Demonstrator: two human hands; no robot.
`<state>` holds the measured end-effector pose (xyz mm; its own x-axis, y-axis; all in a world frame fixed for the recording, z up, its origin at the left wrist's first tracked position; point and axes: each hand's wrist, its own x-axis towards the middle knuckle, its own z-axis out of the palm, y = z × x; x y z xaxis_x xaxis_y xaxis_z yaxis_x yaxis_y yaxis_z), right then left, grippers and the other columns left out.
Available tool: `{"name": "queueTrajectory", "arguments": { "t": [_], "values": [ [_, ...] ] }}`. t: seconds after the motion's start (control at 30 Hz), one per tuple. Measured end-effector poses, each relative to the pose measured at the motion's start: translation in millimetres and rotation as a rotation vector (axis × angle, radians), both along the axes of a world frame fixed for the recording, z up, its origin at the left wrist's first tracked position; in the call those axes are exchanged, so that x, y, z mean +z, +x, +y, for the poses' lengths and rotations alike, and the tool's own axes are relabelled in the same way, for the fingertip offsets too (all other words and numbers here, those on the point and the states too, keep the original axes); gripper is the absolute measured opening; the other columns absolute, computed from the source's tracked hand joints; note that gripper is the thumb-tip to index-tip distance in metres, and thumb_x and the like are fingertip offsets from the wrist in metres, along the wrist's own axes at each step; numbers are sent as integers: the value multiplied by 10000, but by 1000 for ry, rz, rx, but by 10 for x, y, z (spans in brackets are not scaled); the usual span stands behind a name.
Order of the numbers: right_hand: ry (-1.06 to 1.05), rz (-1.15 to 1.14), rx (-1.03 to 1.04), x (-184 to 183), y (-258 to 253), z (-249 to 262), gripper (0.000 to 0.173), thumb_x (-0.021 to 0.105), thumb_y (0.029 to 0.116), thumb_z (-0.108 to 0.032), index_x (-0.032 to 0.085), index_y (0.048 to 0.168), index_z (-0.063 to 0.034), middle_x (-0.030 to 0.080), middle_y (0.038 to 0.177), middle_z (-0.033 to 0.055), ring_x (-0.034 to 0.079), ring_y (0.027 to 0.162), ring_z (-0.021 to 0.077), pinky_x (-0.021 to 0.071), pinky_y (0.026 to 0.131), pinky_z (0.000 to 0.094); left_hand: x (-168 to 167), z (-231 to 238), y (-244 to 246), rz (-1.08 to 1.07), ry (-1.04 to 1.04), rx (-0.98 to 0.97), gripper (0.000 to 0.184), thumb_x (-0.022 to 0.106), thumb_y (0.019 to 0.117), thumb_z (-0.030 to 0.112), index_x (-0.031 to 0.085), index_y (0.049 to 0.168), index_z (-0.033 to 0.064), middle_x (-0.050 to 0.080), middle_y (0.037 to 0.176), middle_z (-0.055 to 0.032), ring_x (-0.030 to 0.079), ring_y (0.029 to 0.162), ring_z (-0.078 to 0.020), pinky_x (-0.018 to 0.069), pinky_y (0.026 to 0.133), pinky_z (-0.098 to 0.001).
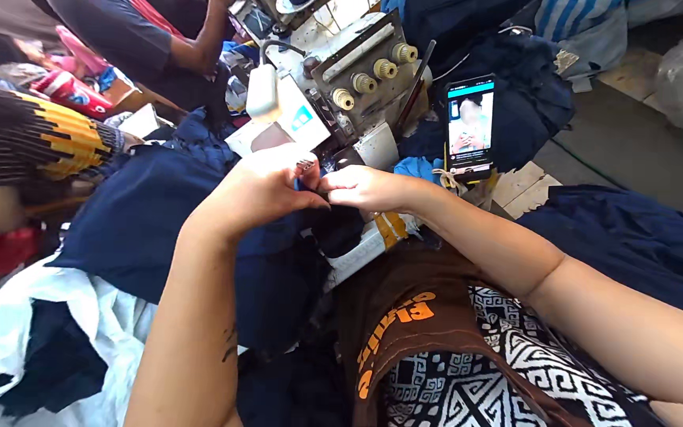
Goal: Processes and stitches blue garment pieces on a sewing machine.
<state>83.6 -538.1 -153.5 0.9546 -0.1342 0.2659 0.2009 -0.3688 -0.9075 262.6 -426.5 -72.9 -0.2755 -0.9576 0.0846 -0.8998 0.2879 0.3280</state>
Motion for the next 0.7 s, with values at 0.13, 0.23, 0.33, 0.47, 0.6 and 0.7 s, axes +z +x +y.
{"name": "queueTrajectory", "arguments": {
  "t": [0.13,0.23,0.33,0.47,0.6,0.7],
  "values": [
    [-133,-62,9,34,-192,72,246,529,923,-6,697,1088,66,697,1050,187,647,1074,267,482,935,499,42,-83,-69,100,206,-47,485,847,777,338,614,1145,125,626,914,44,486,639,-10,421,569,-188],
    [-214,-49,-102,-45,-200,64,234,597,970,-70,736,1139,15,726,1112,149,645,1128,266,456,987,517,113,-110,-111,-113,353,-14,269,778,891,307,708,936,51,636,833,-50,602,737,-181,494,673,-426],
    [-316,-71,-285,-241,-67,44,211,629,961,-167,790,1079,-99,746,1066,58,617,1086,272,381,944,568,226,-138,-163,-264,386,-30,338,751,915,338,611,723,97,528,727,-20,545,678,-171,441,604,-412],
    [-49,-147,-198,-252,-155,137,124,650,953,-85,747,960,-8,690,1016,78,622,1040,153,497,945,347,261,-183,-191,-240,416,-71,276,764,882,397,690,792,147,594,753,18,584,721,-141,465,639,-406],
    [68,-211,-186,-515,-254,234,96,659,954,-48,713,940,30,668,1005,100,633,971,111,538,866,252,82,-278,-203,-325,560,-59,285,769,895,381,690,839,113,634,803,-36,622,790,-214,480,699,-471],
    [26,-213,-202,-655,-213,172,133,647,970,-74,723,1002,30,685,1042,116,646,1011,136,541,907,280,87,-382,-138,-511,620,9,205,735,945,242,721,992,44,681,974,-146,664,965,-347,501,812,-570]
  ]
}}
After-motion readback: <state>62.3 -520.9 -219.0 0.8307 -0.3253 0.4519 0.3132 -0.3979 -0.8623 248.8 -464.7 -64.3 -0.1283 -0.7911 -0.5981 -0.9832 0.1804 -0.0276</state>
